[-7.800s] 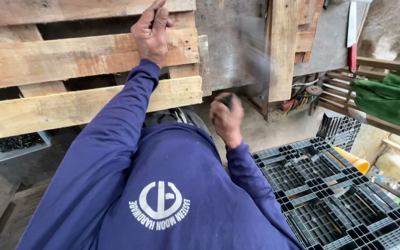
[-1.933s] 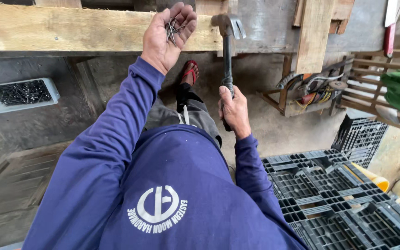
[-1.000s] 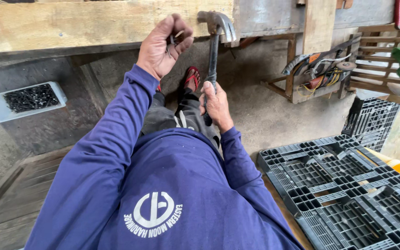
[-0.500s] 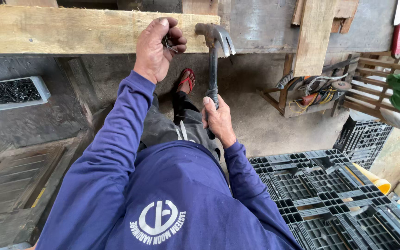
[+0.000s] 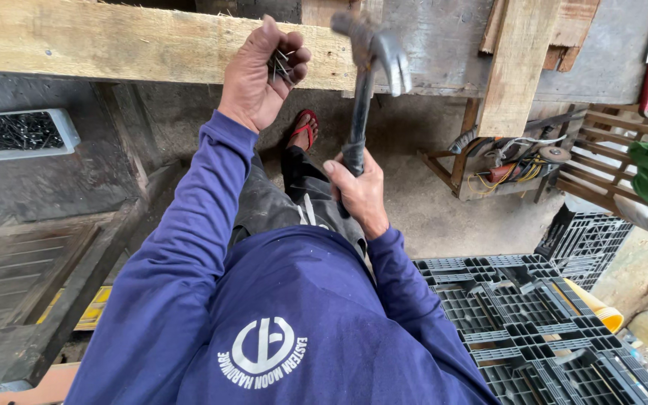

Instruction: The person takes nails from a plastic container and hammers them into the wooden boards of a pallet to secure them to the frame.

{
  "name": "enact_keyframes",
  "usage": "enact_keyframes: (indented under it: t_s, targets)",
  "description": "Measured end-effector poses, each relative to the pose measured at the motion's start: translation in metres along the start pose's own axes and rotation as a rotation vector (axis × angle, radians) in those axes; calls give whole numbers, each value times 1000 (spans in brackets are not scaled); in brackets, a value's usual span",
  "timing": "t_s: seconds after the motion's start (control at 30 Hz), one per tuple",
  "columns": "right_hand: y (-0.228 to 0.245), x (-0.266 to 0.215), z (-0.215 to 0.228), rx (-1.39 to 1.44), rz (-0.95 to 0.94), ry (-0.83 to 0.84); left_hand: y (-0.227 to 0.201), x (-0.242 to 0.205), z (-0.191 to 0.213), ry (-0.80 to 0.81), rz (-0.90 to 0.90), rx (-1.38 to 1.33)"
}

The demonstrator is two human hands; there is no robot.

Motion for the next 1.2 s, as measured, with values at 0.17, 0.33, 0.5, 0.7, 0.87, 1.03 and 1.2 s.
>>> enact_keyframes:
  t_s: [0.17,0.33,0.5,0.7,0.87,1.03,1.2]
  targets:
    - [41,37,-28,35,192,-28,10,-1,-5,-30,33,-128]
    - [48,44,-33,113,197,-3,3,-3,-11,-109,54,-108]
    - [39,38,-35,121,245,-20,15,-6,-6,6,67,-11]
    - [47,47,-55,392,330,43,38,-40,-5,18,58,115]
    - [41,27,-45,415,346,-20,23,-67,-5,11,66,-79]
    - [54,-3,-15,289,387,-123,-41,-73,4,25,-31,-342]
    - [61,-7,-20,256,387,-89,-29,-36,-6,-254,77,-513]
Point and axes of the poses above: each hand's wrist, its own x-axis towards the middle knuckle, its own z-axis out of the back of the hand, y = z × x, the point moved 2 cm from there along x, towards the middle knuckle, and after that the axes turned 14 degrees about -z, right-handed, at the moved point
